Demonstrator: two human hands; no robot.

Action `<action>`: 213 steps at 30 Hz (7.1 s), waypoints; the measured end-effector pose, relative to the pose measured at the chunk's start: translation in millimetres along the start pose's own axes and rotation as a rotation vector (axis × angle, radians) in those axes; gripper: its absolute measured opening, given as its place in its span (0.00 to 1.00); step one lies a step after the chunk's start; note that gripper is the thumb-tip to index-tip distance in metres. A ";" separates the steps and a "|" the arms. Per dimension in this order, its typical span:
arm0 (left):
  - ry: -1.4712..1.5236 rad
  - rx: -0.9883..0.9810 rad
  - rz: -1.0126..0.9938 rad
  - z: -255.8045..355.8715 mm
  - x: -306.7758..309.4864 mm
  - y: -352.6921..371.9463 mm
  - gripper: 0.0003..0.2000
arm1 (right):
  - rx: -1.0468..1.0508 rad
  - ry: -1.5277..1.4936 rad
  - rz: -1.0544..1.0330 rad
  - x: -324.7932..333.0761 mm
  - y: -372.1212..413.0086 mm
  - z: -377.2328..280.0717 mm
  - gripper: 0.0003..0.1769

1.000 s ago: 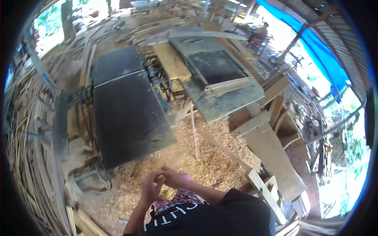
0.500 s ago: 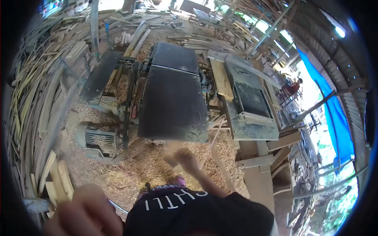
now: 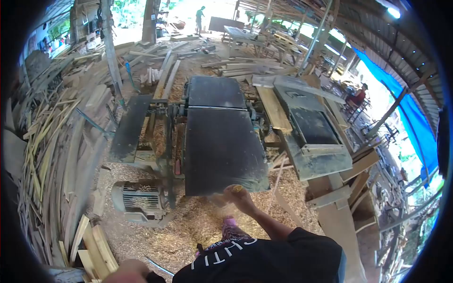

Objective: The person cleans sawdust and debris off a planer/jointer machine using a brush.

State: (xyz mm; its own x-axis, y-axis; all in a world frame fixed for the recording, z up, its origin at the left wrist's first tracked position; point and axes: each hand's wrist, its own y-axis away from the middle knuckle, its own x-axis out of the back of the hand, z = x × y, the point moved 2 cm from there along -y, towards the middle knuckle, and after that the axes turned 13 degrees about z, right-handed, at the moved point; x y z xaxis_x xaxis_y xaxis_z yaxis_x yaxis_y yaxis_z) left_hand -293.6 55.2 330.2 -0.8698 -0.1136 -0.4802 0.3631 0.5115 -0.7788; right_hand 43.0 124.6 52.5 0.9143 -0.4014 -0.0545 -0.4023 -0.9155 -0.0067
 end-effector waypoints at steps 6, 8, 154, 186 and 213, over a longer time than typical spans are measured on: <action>-0.454 0.997 -0.202 -23.0 -21.4 203.2 0.04 | -0.188 -0.039 0.152 22.7 -96.9 6.6 0.11; -0.412 1.232 -0.475 -33.0 -39.0 294.9 0.09 | -0.061 -0.104 0.205 28.2 -140.2 2.9 0.10; -0.865 0.820 -1.576 -10.8 -163.5 572.9 0.22 | 0.249 0.456 0.506 288.9 -278.7 99.5 0.12; -0.871 0.726 -1.545 -10.2 -164.6 569.0 0.21 | 0.229 0.467 0.597 276.0 -330.2 68.8 0.09; -0.890 0.781 -1.528 -13.9 -163.6 563.7 0.21 | 0.251 0.228 1.282 377.1 -300.1 -15.1 0.07</action>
State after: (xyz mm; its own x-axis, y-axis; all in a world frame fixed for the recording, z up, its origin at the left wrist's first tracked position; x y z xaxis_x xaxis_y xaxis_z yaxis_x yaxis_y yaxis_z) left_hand 48.8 374.0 -24.6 -0.2448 -0.4903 0.8365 -0.1571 -0.8313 -0.5332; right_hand 509.1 247.5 49.0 -0.1397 -0.9902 0.0065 -0.9560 0.1332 -0.2612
